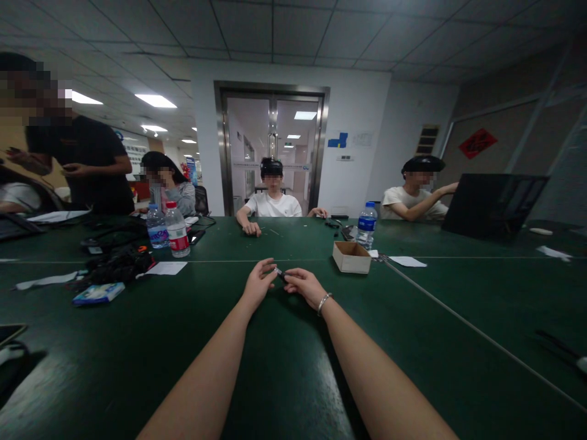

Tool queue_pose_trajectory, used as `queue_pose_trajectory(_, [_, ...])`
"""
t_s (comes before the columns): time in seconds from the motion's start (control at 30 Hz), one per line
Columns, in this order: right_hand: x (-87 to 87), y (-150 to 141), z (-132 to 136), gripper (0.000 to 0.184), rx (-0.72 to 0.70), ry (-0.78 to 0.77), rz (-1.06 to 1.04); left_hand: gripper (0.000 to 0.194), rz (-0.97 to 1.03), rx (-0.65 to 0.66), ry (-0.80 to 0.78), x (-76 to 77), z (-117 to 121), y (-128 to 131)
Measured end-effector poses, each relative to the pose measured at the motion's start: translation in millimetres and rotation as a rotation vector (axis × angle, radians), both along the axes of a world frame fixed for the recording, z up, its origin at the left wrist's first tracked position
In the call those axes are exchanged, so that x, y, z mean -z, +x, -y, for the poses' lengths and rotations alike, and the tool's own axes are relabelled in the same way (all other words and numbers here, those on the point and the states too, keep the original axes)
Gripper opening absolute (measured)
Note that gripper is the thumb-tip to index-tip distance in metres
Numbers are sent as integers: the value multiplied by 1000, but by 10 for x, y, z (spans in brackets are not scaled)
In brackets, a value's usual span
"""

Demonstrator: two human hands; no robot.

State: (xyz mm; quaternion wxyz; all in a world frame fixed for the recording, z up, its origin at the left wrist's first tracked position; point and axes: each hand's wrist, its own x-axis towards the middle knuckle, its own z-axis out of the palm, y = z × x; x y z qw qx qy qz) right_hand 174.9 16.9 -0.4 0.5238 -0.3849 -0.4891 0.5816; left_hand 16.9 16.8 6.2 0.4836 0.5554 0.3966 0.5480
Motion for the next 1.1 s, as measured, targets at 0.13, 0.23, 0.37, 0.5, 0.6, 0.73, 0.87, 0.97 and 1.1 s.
queue_pose_trajectory(0.13, [16, -9, 3, 23, -7, 22, 38, 41, -62, 60, 32, -35, 42, -8])
queue_pose_trajectory(0.23, [41, -10, -8, 28, -19, 45, 67, 38, -85, 47, 42, 0, 32, -10])
queue_pose_trajectory(0.37, [44, -1, -8, 38, -33, 78, 97, 40, -64, 21, 22, 39, 2, 6])
queue_pose_trajectory(0.5, [33, -7, 5, 43, -51, 121, 132, 41, -20, 9, -45, 54, -22, 48])
queue_pose_trajectory(0.6, [56, -29, -5, 44, -43, 133, 165, 39, 30, 15, -91, 88, -54, 91])
queue_pose_trajectory(0.73, [87, -60, -22, 52, -61, 153, 251, 35, -14, -28, -87, 98, -69, 110])
queue_pose_trajectory(0.87, [48, -54, 9, 68, -70, 183, 382, 31, -253, -71, -47, -59, 105, -108])
queue_pose_trajectory(0.97, [30, -46, 39, 65, -40, 198, 473, 34, -457, -7, -117, -198, 479, -580])
queue_pose_trajectory(1.1, [83, -76, 58, 51, -11, 205, 518, 39, -572, 48, -202, -217, 1294, -1497])
